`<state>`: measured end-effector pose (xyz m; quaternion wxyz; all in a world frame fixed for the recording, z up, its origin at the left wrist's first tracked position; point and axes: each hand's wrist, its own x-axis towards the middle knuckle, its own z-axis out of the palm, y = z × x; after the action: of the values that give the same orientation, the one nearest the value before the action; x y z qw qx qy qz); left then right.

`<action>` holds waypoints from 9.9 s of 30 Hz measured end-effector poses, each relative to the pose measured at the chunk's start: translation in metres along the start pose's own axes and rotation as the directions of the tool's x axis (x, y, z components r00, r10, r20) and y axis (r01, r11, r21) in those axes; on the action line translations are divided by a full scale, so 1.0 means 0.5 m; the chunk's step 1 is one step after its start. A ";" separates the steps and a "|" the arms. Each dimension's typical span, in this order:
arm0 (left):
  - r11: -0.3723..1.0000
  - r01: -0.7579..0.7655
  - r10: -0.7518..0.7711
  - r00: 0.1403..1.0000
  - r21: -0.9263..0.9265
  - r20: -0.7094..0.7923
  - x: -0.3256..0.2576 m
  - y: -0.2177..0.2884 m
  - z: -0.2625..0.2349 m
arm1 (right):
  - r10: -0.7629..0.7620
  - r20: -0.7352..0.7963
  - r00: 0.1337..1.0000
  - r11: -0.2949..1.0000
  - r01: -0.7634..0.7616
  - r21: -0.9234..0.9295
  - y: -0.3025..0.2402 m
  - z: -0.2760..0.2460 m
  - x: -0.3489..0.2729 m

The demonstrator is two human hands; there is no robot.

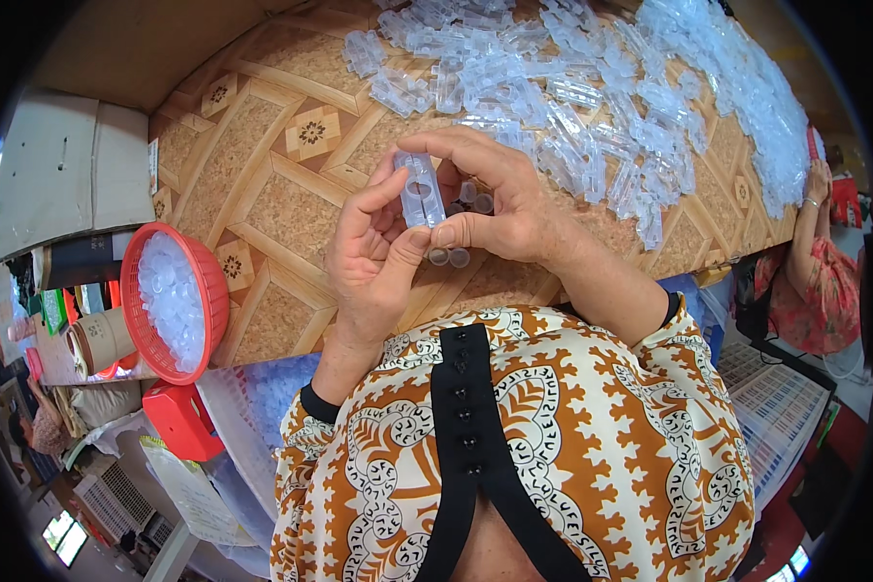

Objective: The person assembles clear plastic components by pressing small round caps onto plastic housings by hand, then gathers and arranges a pile of loose plastic pieces on the table.

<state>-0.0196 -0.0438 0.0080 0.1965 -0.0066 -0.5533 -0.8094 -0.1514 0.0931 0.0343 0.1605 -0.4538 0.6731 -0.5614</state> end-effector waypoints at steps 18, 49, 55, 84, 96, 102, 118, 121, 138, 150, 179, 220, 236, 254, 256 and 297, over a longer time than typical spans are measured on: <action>0.998 0.067 -0.066 0.996 0.015 -0.061 -0.002 -0.003 0.004 | 0.059 0.036 0.998 0.997 -0.058 -0.046 0.006 0.001 0.002; 0.989 0.144 -0.147 0.983 -0.034 -0.107 0.003 -0.006 -0.001 | 0.059 0.034 0.998 0.988 -0.053 -0.144 0.006 0.005 -0.001; 0.984 0.171 -0.176 0.977 -0.052 -0.119 0.002 -0.008 -0.002 | 0.062 0.020 0.998 0.989 -0.059 -0.136 0.008 0.007 -0.002; 0.968 0.213 -0.229 0.965 -0.131 -0.126 0.002 0.005 0.002 | 0.152 0.051 0.987 0.980 -0.144 -0.137 -0.004 0.001 0.011; 0.964 0.220 -0.241 0.960 -0.149 -0.144 -0.003 0.007 0.003 | 0.177 0.064 0.982 0.978 -0.169 -0.119 -0.001 0.004 0.010; 0.963 0.224 -0.242 0.964 -0.148 -0.112 -0.002 0.010 0.002 | 0.140 0.043 0.989 0.984 -0.134 -0.121 -0.002 0.006 0.008; 0.995 0.067 -0.075 0.991 -0.076 -0.111 0.002 -0.001 0.006 | 0.114 -0.008 0.993 0.992 -0.114 0.050 -0.001 0.005 -0.003; 0.997 -0.022 0.014 0.994 -0.072 -0.105 -0.006 -0.005 0.011 | 0.108 0.002 0.994 0.990 -0.108 0.089 -0.004 0.006 -0.009; 0.990 -0.135 0.133 0.990 0.046 0.044 -0.071 0.003 0.063 | -0.031 -0.065 0.997 0.976 0.045 0.215 -0.031 -0.011 -0.111; 0.960 -0.225 0.206 0.970 0.168 0.126 -0.098 0.010 0.094 | -0.134 -0.078 0.988 0.972 0.147 0.182 -0.060 -0.036 -0.154; 0.930 -0.272 0.262 0.962 0.249 0.071 -0.124 0.024 0.072 | -0.138 -0.044 0.989 0.949 0.145 0.280 -0.037 0.017 -0.142; 0.943 -0.144 0.132 0.989 0.299 0.061 -0.098 0.006 0.082 | -0.220 -0.172 0.960 0.974 0.226 0.018 -0.024 -0.006 -0.144; 0.977 0.029 0.032 0.959 0.210 -0.280 -0.107 -0.005 0.098 | -0.053 -0.381 0.923 0.994 0.014 -0.104 0.016 -0.014 -0.122; 0.964 0.264 -0.264 0.963 -0.019 -0.052 -0.099 -0.006 0.057 | -0.315 -0.053 0.948 0.719 0.202 -0.666 0.038 -0.013 -0.114; 0.961 0.273 -0.275 0.960 -0.042 -0.052 -0.099 -0.003 0.060 | -0.324 -0.027 0.946 0.777 0.249 -0.578 0.028 -0.019 -0.118; 0.923 0.384 -0.379 0.915 -0.012 0.136 -0.108 0.004 0.082 | 0.416 0.307 0.856 0.631 -0.515 0.581 -0.046 -0.042 -0.139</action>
<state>0.0224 0.0091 0.0136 -0.0021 0.0448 -0.5400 -0.8405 -0.1193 0.1616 0.0414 0.4938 -0.2196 0.5190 -0.6622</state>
